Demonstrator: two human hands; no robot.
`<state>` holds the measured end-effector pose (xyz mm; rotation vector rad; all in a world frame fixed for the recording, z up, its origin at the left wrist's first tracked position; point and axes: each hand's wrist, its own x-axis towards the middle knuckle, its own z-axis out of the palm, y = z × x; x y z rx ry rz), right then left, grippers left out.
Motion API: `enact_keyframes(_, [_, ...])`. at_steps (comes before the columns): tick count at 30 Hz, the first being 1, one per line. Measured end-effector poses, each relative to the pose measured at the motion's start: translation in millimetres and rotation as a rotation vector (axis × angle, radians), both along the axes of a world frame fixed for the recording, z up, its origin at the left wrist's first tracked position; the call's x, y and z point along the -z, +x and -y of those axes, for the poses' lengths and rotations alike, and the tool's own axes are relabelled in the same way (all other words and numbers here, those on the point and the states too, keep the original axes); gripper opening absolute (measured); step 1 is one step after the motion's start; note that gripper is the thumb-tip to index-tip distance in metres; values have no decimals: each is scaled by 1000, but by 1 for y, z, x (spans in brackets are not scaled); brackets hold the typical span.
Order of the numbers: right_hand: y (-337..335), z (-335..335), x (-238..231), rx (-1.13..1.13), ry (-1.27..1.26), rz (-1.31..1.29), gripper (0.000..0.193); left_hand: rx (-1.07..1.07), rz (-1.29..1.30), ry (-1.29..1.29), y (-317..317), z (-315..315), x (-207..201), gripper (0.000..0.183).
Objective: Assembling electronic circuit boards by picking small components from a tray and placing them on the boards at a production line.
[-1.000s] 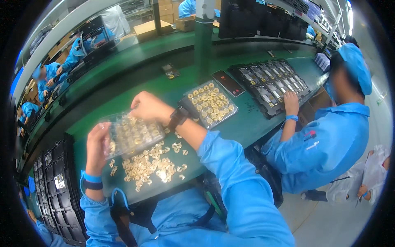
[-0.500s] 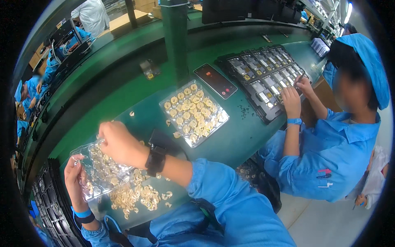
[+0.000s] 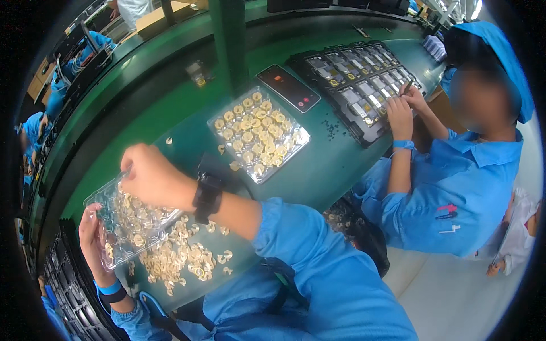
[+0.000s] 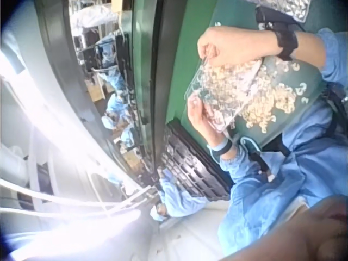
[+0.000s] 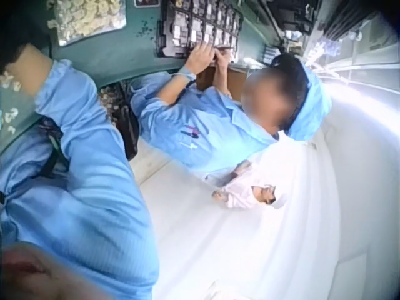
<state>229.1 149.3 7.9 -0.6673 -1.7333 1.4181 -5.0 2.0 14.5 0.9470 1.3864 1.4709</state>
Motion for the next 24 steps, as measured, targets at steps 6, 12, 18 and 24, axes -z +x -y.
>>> enact_keyframes(6, [-11,-6,13,-87,11,97,25,-123,-161,-30,6,3,3,27])
enact_keyframes(12, [-6,-1,1,-9,108,120,25,38,130,-5,21,-1,-8,24])
enact_keyframes(18, [-17,8,-3,-13,48,209,25,5,186,53,10,4,7,22])
enact_keyframes(24, [-16,4,-2,-33,-84,138,29,28,230,30,13,1,6,19])
